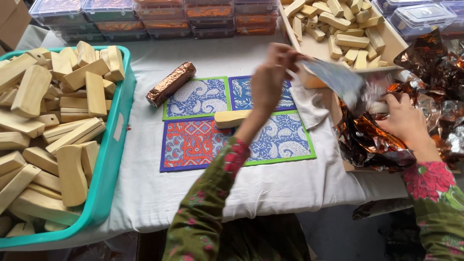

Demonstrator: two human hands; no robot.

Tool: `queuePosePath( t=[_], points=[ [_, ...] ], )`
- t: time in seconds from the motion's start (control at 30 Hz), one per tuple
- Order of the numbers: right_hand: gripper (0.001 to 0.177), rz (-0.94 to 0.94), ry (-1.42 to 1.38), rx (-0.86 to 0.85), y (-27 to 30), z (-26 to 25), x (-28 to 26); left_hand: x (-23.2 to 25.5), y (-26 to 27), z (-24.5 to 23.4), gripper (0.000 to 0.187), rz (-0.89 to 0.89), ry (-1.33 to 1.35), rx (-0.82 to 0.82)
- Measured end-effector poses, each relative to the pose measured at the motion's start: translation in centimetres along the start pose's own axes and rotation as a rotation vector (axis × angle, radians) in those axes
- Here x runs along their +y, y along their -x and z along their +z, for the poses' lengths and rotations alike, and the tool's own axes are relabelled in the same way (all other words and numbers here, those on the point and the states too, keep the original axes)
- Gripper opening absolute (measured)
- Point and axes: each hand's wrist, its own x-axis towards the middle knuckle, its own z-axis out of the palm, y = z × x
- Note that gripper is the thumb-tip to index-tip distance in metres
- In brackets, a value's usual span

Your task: The person wraps a wooden block in copper foil, folds the edges, and places it into a clear plastic container. They then wipe the container with a white cloth and close the lid.

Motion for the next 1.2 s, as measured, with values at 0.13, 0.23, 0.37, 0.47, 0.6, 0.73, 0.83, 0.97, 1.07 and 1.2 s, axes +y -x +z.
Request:
queuePosePath(
  t=[0.13, 0.23, 0.37, 0.47, 0.6, 0.73, 0.83, 0.97, 1.07, 1.2],
  points=[
    [0.081, -0.016, 0.076, -0.125, -2.9, 1.2, 0.6, -2.7, 1.2, -7.7, 0.030, 0.078, 0.302, -0.006],
    [0.076, -0.059, 0.248, -0.236, -5.3, 3.6, 3.0, -5.1, 3.5, -12.2, 0.027, -0.076, 0.410, 0.046],
    [0.060, 0.037, -0.109, -0.389, -7.1, 3.8, 4.6, -8.3, 6.5, -14.9, 0.025, -0.139, 0.420, 0.174],
    [0.057, 0.100, 0.055, -0.251, -5.4, -0.8, 0.2, -9.7, 7.9, -15.3, 0.025, -0.184, 0.446, 0.236],
    [0.077, 0.096, 0.174, -0.285, -5.6, -1.0, -2.2, -10.7, 9.1, -15.5, 0.025, -0.245, 0.487, 0.283],
    [0.085, 0.196, 0.306, -0.295, -7.3, 2.5, -1.0, -11.1, 9.3, -15.6, 0.025, -0.266, 0.481, 0.298],
    [0.094, 0.261, 0.286, -0.333, -7.9, 3.8, -0.7, -11.4, 9.4, -16.0, 0.026, -0.273, 0.497, 0.323],
    [0.092, 0.371, -0.011, -0.251, -6.6, 2.7, 0.8, -11.8, 9.3, -15.9, 0.025, -0.293, 0.522, 0.353],
    [0.088, 0.387, -0.228, -0.121, -5.3, 0.5, 0.3, -11.4, 9.1, -16.0, 0.024, -0.300, 0.513, 0.356],
    [0.093, 0.361, -0.321, 0.169, -4.9, -2.5, -0.2, -11.2, 9.2, -15.9, 0.022, -0.287, 0.528, 0.341]
  ],
)
